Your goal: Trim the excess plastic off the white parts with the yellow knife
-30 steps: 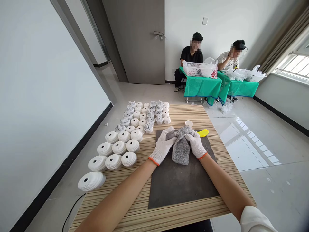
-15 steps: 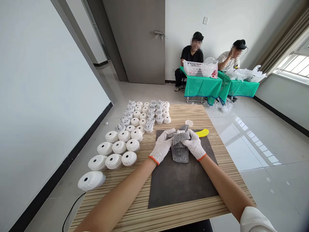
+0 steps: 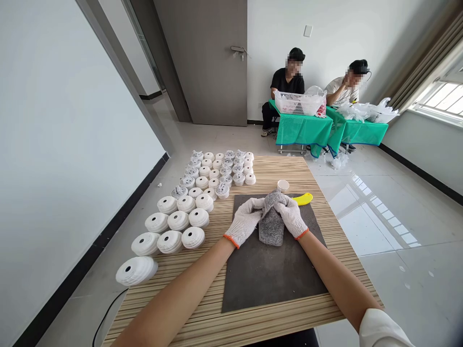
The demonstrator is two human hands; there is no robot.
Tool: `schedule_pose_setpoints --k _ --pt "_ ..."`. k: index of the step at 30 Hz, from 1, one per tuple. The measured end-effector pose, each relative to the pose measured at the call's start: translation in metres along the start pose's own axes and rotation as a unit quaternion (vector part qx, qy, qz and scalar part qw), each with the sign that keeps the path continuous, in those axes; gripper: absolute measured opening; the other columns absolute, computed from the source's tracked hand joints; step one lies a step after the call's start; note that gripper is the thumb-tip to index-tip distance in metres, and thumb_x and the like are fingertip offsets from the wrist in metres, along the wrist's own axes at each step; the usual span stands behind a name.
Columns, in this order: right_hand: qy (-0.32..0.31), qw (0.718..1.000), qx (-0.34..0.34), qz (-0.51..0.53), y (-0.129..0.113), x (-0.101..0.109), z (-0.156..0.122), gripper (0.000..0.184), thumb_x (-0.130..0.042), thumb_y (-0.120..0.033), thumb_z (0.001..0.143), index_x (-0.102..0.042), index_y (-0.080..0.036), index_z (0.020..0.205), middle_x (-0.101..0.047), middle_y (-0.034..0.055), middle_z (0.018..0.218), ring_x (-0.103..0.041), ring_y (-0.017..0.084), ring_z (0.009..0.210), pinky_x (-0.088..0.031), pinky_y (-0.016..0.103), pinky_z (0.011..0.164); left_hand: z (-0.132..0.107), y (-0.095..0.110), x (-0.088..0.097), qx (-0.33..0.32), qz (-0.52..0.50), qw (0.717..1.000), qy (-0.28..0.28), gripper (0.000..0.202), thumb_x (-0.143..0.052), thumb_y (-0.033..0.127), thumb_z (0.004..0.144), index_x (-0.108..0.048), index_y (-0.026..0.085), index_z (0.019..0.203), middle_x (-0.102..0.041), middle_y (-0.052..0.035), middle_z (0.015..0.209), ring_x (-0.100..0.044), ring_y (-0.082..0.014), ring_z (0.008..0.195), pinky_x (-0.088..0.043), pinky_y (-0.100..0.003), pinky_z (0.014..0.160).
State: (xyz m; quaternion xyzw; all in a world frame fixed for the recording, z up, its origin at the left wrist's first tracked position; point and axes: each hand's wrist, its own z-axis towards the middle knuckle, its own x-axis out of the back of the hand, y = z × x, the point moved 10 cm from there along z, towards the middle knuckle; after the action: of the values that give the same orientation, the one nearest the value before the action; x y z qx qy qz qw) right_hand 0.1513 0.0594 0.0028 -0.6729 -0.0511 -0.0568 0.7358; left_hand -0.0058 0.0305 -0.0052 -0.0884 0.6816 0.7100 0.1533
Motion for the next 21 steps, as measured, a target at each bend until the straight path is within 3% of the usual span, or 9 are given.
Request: schedule_pose_setpoints --k 3,9,13,16,21 --pt "0.012 1.000 -0.015 0.006 0.001 0.002 0.000 0.023 -0.064 -0.038 0.066 -0.049 -0.021 0.062 -0.048 -0.0029 0.062 -0.042 0.015 0.067 -0.038 0.027 0.063 0.000 -0.001 0.002 0.000 -0.005 1.000 0.017 0.027 -0.084 0.026 0.069 -0.077 0.018 0.094 -0.080 -0.0072 0.104 -0.072 -0.0233 0.103 -0.052 -0.044 0.105" --pt "0.013 0.999 -0.021 0.036 0.004 0.001 0.001 0.027 -0.067 -0.046 0.069 -0.062 -0.019 0.071 -0.061 0.0004 0.070 -0.053 0.018 0.071 -0.045 0.031 0.072 0.003 -0.015 0.015 0.035 -0.022 0.995 0.091 0.048 -0.088 0.039 0.068 -0.074 0.021 0.110 -0.078 -0.0072 0.113 -0.071 -0.0243 0.109 -0.051 -0.045 0.107" --pt "0.017 0.999 -0.005 0.040 -0.002 0.002 0.000 0.022 -0.067 -0.041 0.067 -0.065 -0.019 0.072 -0.064 0.0015 0.073 -0.055 0.020 0.075 -0.047 0.032 0.076 0.002 -0.005 0.020 0.025 0.114 0.990 0.085 0.039 -0.075 0.047 0.083 -0.075 0.024 0.114 -0.075 -0.0058 0.126 -0.066 -0.0256 0.122 -0.046 -0.041 0.113" --pt "0.023 0.999 0.013 0.033 -0.005 0.005 -0.001 0.015 -0.064 -0.035 0.066 -0.064 -0.020 0.070 -0.064 0.0009 0.072 -0.056 0.020 0.074 -0.048 0.032 0.075 -0.002 0.003 0.020 0.025 0.241 0.968 0.068 0.041 -0.060 0.056 0.091 -0.075 0.027 0.116 -0.076 -0.0041 0.124 -0.065 -0.0280 0.122 -0.043 -0.044 0.114" --pt "-0.001 0.998 0.062 0.019 -0.006 0.001 0.001 0.011 -0.063 -0.032 0.066 -0.061 -0.021 0.069 -0.061 -0.0007 0.070 -0.054 0.019 0.071 -0.046 0.031 0.074 -0.004 0.004 0.022 0.012 0.294 0.953 0.066 0.040 -0.052 0.051 0.096 -0.073 0.029 0.123 -0.071 -0.0043 0.134 -0.060 -0.0278 0.132 -0.037 -0.044 0.120"
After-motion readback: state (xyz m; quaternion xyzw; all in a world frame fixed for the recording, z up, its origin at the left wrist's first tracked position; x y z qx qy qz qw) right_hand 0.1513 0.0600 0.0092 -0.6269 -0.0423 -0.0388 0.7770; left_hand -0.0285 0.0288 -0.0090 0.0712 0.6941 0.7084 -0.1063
